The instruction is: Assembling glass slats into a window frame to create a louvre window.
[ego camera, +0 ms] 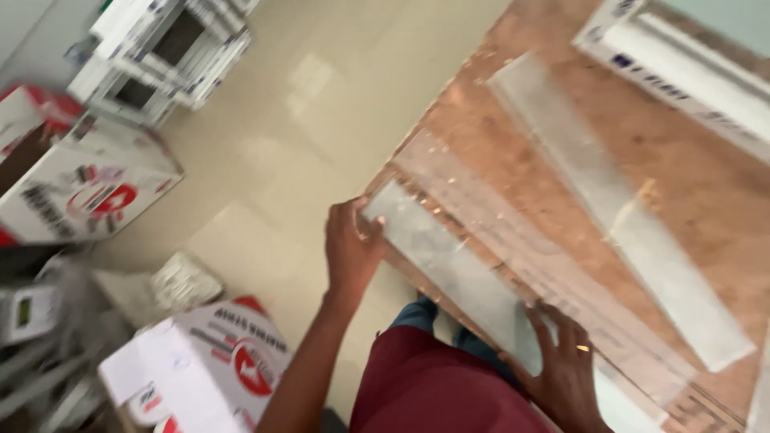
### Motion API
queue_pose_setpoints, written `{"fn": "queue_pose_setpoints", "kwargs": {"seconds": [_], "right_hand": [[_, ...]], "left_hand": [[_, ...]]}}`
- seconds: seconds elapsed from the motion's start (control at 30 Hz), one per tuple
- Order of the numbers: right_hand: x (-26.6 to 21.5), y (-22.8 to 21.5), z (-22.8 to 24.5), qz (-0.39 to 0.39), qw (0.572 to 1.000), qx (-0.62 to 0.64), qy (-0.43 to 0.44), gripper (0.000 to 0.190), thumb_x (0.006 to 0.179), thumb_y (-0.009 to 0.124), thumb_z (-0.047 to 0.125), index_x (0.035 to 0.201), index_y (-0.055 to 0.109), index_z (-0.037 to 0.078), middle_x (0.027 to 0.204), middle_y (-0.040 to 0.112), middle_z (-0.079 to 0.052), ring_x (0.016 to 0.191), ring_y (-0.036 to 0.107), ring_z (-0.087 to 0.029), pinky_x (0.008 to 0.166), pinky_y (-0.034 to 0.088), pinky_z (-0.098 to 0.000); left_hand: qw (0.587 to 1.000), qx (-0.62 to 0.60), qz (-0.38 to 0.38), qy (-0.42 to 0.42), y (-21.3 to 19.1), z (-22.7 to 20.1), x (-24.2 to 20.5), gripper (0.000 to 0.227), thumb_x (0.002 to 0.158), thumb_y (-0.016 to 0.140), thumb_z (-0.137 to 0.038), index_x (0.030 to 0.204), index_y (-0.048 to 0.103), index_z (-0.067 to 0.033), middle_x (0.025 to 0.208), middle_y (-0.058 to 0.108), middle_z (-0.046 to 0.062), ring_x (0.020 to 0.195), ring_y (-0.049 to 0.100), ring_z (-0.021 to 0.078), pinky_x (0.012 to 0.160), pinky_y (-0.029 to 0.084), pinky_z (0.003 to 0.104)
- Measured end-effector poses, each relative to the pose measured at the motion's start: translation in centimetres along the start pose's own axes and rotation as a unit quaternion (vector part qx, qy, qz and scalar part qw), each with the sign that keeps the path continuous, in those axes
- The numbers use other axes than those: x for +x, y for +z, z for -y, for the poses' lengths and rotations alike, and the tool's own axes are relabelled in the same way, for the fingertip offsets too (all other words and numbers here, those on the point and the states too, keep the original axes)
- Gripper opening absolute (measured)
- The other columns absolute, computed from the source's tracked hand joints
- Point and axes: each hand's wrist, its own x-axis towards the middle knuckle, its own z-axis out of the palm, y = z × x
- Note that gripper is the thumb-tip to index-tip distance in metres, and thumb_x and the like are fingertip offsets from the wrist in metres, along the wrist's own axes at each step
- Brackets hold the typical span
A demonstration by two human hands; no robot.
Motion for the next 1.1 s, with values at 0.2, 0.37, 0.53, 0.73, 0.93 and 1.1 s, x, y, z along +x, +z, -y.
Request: {"fn": "queue_pose_setpoints", "kwargs": {"seconds": [0.2,0.37,0.53,0.73,0.93,1.1], "right_hand": [[1.4,-1.1,-0.6,0.114,0.992,0.000,0.045,0.093,0.067,0.086,0.047,0.147,0.050,0.017,0.145,0.049,-0.013,0.125,0.048,-0.038,0.101,0.042,-0.0527],[1.7,-1.2,-1.4,0.105,0.994,0.019,0.030,0.092,0.066,0.085,0.040,0.148,0.050,0.019,0.143,0.051,-0.009,0.125,0.050,-0.035,0.100,0.043,-0.0509],[1.5,-0.2,-2.0,0.113,0.993,0.014,0.025,0.094,0.064,0.087,0.040,0.148,0.050,0.021,0.143,0.051,-0.010,0.126,0.049,-0.037,0.097,0.043,-0.0507],[2.0,-0.8,-1.3,0.131,0.991,0.016,0.033,0.088,0.069,0.086,0.042,0.148,0.052,0.025,0.145,0.052,-0.006,0.122,0.049,-0.033,0.099,0.044,-0.0488],[1.6,-2.9,-0.1,0.053,0.995,0.064,0.053,0.088,0.063,0.089,0.046,0.138,0.057,0.013,0.141,0.056,-0.017,0.125,0.049,-0.038,0.102,0.041,-0.0508],[-10.4,1.7,-10.3,-0.125,0.944,0.033,0.302,0.068,0.077,0.085,0.029,0.136,0.064,0.004,0.128,0.066,-0.021,0.113,0.063,-0.036,0.098,0.052,-0.0461]], "left_hand": [[0.976,0.163,0.049,0.138,1.1,-0.5,2.4,0.052,0.082,0.079,-0.018,0.124,0.059,0.0046,0.115,0.059,0.021,0.105,0.057,0.0406,0.088,0.052,0.049],[0.960,0.238,0.108,0.095,1.4,-1.2,3.2,0.054,0.084,0.079,-0.026,0.123,0.059,0.0048,0.110,0.057,0.020,0.104,0.057,0.0393,0.086,0.053,0.048],[0.951,0.273,0.137,0.056,1.4,-1.7,4.0,0.048,0.083,0.080,-0.030,0.112,0.063,0.0032,0.108,0.056,0.017,0.106,0.058,0.0351,0.083,0.056,0.045],[0.949,0.279,0.137,0.052,1.4,-1.8,4.3,0.047,0.080,0.083,-0.032,0.106,0.066,0.0025,0.107,0.057,0.016,0.104,0.058,0.0342,0.085,0.055,0.045],[0.954,0.260,0.136,0.057,1.0,-2.3,4.2,0.051,0.079,0.084,-0.030,0.113,0.066,0.0039,0.108,0.057,0.017,0.104,0.058,0.0350,0.082,0.055,0.046],[0.955,0.253,0.142,0.056,0.8,-1.8,4.6,0.055,0.077,0.086,-0.030,0.116,0.067,0.0030,0.108,0.059,0.017,0.104,0.058,0.0359,0.084,0.054,0.047]]}}
